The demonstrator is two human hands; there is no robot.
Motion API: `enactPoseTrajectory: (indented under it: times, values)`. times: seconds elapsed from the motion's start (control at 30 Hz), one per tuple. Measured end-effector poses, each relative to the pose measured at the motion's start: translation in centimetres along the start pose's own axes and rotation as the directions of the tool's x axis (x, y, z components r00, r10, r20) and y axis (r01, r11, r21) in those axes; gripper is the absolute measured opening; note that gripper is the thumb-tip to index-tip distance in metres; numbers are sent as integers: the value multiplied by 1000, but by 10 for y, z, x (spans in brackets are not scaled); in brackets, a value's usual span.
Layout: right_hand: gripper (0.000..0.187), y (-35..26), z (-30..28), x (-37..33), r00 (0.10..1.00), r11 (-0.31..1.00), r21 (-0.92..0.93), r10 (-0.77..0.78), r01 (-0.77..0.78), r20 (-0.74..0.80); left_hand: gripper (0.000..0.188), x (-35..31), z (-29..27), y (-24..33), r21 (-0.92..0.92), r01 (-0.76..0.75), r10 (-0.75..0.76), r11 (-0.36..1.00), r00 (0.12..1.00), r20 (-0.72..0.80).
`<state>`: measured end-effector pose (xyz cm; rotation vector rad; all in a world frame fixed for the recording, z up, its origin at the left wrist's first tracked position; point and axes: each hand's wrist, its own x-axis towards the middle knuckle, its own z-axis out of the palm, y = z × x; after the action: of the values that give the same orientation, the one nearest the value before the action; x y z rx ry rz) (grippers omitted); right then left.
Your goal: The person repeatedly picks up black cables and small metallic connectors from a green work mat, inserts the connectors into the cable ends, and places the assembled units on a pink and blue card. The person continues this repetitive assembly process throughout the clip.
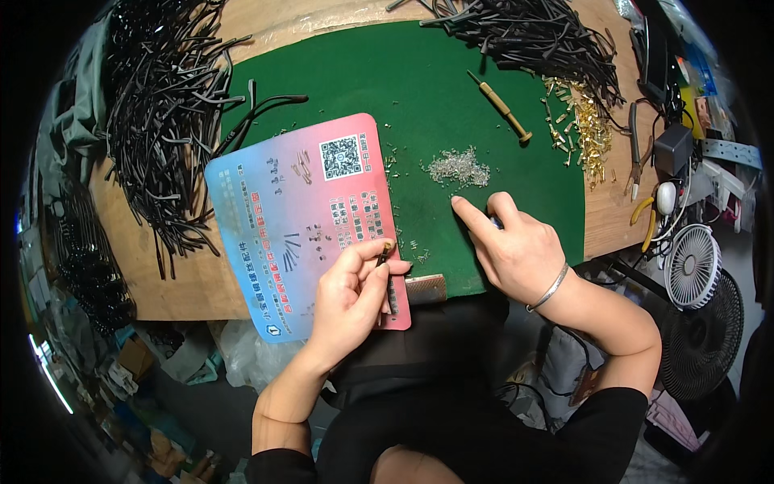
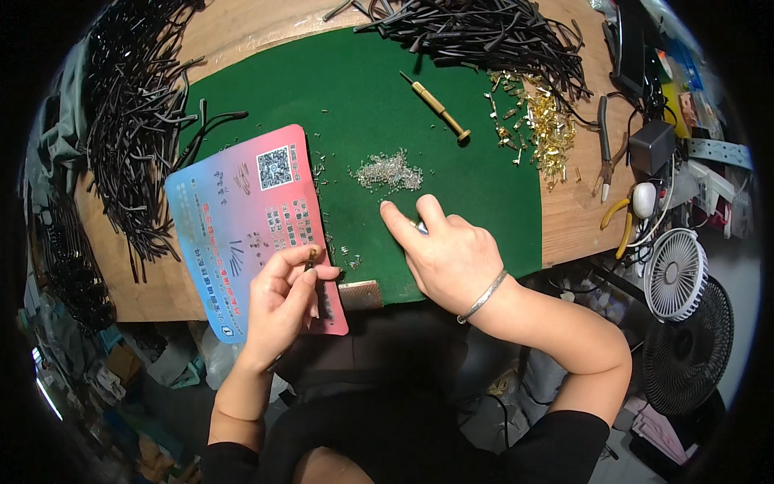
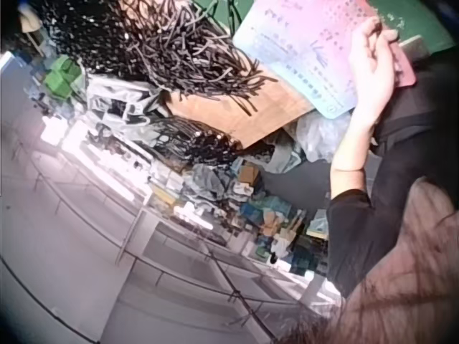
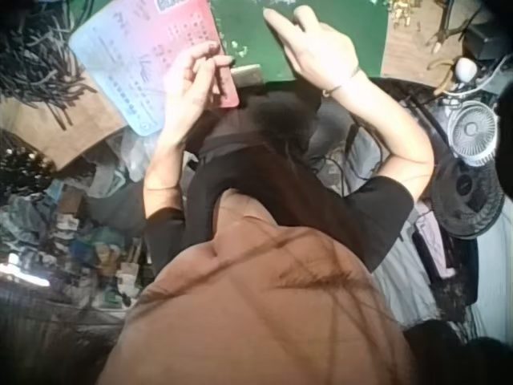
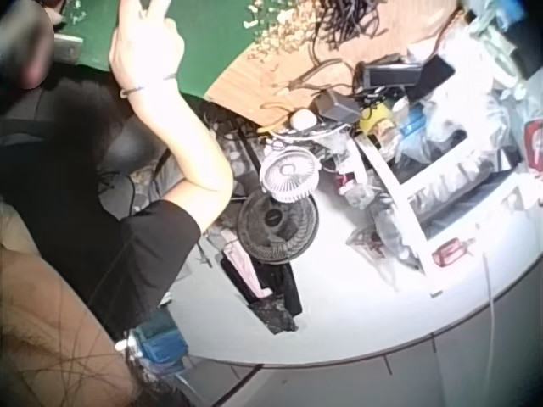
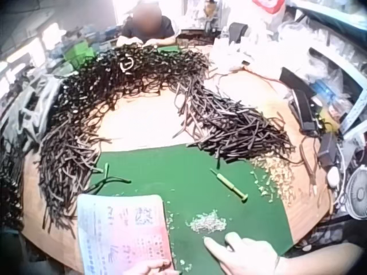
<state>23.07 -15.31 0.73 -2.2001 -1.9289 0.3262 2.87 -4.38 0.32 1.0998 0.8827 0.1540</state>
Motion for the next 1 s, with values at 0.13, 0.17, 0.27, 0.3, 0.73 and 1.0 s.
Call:
enactPoseTrajectory:
  times: [0.13, 0.17, 0.27, 0.3, 0.73, 1.0]
  values:
    - [42, -4, -4, 1, 998, 993, 111, 38, -43, 50, 25, 0, 2, 2, 35, -2, 4, 999, 999, -38]
    - [40, -6, -7, 1, 996, 984, 169, 51, -63, 76, 25, 0, 3, -2, 76, -38, 43, 996, 997, -59]
    - [34, -24, -16, 0, 966, 795, 598, -66, -102, 252, 23, -1, 15, -10, 370, -245, 309, 896, 943, -125]
    - [31, -31, -17, 3, 954, 744, 657, -96, -122, 285, 22, -1, 19, -12, 490, -312, 420, 814, 899, -124]
    - [34, -47, -12, 11, 963, 910, 415, -98, -15, 249, 22, 2, 26, -23, 676, -377, 615, 633, 776, -143]
    - [31, -51, -1, 7, 987, 963, 236, -146, 127, 63, 23, 4, 21, -24, 517, -354, 514, 779, 832, -206]
